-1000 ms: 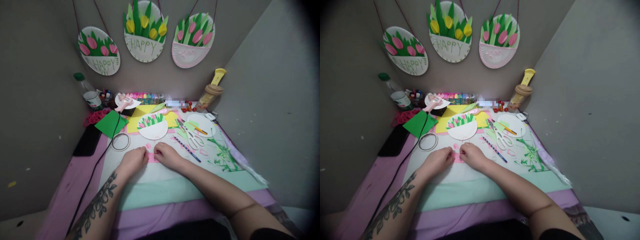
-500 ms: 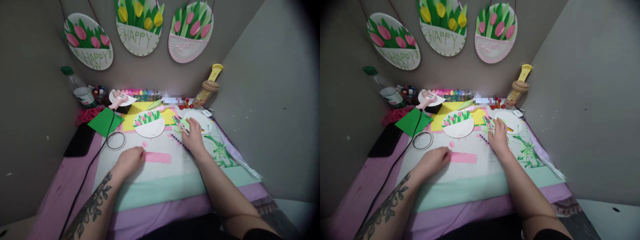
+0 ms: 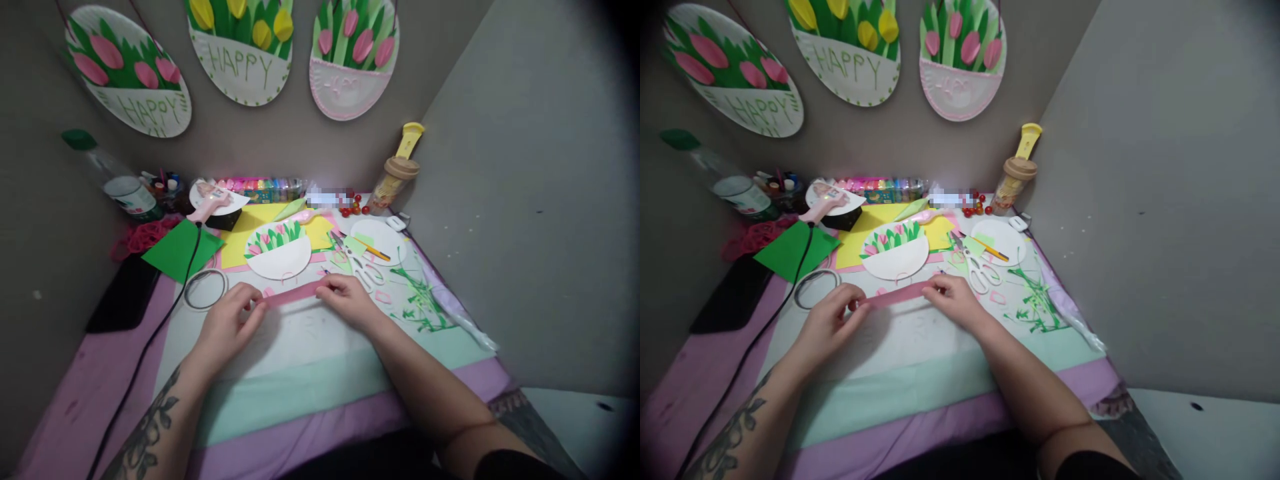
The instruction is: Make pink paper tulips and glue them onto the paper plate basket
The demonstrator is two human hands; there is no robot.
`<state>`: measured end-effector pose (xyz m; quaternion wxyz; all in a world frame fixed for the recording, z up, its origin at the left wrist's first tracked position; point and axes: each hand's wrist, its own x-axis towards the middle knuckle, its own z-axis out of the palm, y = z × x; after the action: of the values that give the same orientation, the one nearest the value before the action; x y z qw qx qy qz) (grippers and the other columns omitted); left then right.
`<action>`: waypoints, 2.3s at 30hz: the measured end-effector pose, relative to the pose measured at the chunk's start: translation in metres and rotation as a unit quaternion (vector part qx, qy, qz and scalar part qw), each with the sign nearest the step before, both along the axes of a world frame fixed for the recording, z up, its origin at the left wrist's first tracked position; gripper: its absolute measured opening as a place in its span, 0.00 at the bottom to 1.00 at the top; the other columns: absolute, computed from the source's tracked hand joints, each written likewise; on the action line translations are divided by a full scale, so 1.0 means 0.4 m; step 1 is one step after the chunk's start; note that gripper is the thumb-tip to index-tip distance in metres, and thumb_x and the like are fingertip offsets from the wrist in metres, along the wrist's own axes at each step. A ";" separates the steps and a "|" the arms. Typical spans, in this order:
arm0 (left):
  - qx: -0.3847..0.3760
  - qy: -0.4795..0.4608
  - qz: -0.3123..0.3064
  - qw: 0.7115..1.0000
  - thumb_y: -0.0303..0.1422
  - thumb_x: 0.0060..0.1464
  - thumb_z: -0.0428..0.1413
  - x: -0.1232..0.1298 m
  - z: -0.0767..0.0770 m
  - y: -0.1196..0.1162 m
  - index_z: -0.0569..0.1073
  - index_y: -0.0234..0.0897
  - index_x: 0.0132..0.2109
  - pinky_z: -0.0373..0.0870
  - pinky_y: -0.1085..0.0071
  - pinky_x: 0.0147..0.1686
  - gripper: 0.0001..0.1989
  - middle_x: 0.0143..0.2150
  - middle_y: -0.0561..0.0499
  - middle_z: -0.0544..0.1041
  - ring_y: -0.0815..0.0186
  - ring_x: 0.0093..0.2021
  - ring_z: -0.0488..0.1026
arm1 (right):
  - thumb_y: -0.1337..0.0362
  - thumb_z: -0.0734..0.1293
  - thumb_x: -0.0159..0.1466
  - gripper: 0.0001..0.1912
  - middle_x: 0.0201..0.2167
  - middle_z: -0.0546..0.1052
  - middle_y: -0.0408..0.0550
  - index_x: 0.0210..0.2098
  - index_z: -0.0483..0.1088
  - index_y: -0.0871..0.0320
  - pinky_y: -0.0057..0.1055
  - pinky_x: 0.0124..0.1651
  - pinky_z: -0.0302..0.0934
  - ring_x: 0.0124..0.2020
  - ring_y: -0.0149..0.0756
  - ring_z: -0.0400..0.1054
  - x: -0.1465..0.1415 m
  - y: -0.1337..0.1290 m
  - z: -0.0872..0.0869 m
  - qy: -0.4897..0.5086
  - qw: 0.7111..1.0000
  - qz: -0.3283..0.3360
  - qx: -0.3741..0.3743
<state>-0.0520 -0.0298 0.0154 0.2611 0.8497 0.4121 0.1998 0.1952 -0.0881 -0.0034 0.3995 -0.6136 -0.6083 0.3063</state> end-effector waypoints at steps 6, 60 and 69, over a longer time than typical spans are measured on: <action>-0.151 -0.039 -0.033 0.987 0.40 0.56 0.52 0.022 -0.001 -0.013 0.70 0.38 0.47 0.67 0.73 0.39 0.15 0.39 0.51 0.77 0.66 0.38 0.73 | 0.62 0.61 0.64 0.10 0.28 0.75 0.43 0.31 0.72 0.58 0.25 0.33 0.58 0.30 0.32 0.67 0.005 -0.003 -0.006 -0.063 0.996 0.055 -0.039; -0.145 -0.106 0.152 0.972 0.37 0.53 0.49 -0.005 -0.009 0.015 0.70 0.36 0.40 0.63 0.74 0.26 0.12 0.31 0.53 0.72 0.69 0.27 0.67 | 0.51 0.68 0.58 0.24 0.63 0.59 0.60 0.48 0.68 0.60 0.54 0.65 0.35 0.67 0.51 0.43 -0.038 -0.019 -0.061 -0.277 0.920 0.273 -0.043; -0.067 0.175 -0.010 0.982 0.31 0.59 0.41 0.048 -0.039 -0.025 0.72 0.39 0.48 0.67 0.66 0.41 0.17 0.44 0.46 0.75 0.60 0.42 0.72 | 0.34 0.50 0.61 0.35 0.28 0.75 0.49 0.37 0.72 0.56 0.32 0.31 0.63 0.27 0.36 0.69 -0.001 -0.033 -0.067 0.114 0.993 -0.024 0.023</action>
<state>-0.0329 -0.0398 -0.0002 0.2438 0.8563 0.4551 0.0174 0.1946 -0.1013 -0.0303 0.4874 -0.5800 -0.5505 0.3508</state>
